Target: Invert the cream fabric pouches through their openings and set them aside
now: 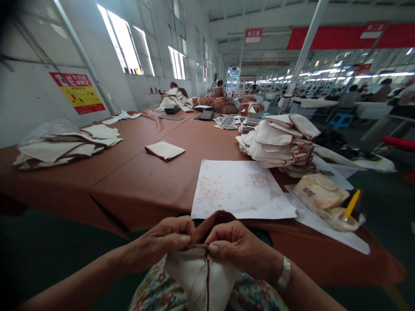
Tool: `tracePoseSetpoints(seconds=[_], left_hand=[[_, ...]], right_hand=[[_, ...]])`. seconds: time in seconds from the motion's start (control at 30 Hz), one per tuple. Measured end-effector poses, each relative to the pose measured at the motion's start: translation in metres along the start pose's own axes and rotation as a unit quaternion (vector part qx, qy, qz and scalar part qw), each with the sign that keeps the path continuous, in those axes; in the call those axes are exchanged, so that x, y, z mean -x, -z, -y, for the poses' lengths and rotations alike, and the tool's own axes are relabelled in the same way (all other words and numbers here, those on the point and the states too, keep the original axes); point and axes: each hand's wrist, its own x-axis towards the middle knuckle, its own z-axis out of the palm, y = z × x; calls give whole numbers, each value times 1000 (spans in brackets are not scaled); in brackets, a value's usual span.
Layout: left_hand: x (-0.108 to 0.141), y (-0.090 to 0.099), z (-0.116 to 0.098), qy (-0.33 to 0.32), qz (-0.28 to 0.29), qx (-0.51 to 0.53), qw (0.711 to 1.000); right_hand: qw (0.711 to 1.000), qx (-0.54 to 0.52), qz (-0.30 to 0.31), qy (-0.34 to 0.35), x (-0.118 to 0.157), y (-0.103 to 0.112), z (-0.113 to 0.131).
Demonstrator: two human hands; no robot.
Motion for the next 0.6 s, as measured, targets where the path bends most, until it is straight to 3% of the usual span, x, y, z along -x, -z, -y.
tracePoseSetpoints(seconds=[0.1, 0.23, 0.4, 0.6], left_hand=[[-5, -3, 3, 7, -19, 60, 998], [-11, -10, -1, 19, -33, 16, 999], [-15, -12, -2, 136, 29, 113, 984], [-14, -10, -6, 136, 79, 151, 976]], right_hand=[[1000, 13, 3, 12, -1, 1, 0], [999, 29, 14, 27, -1, 1, 1], [996, 67, 30, 51, -1, -2, 7], [998, 57, 35, 2, 2, 0, 9]])
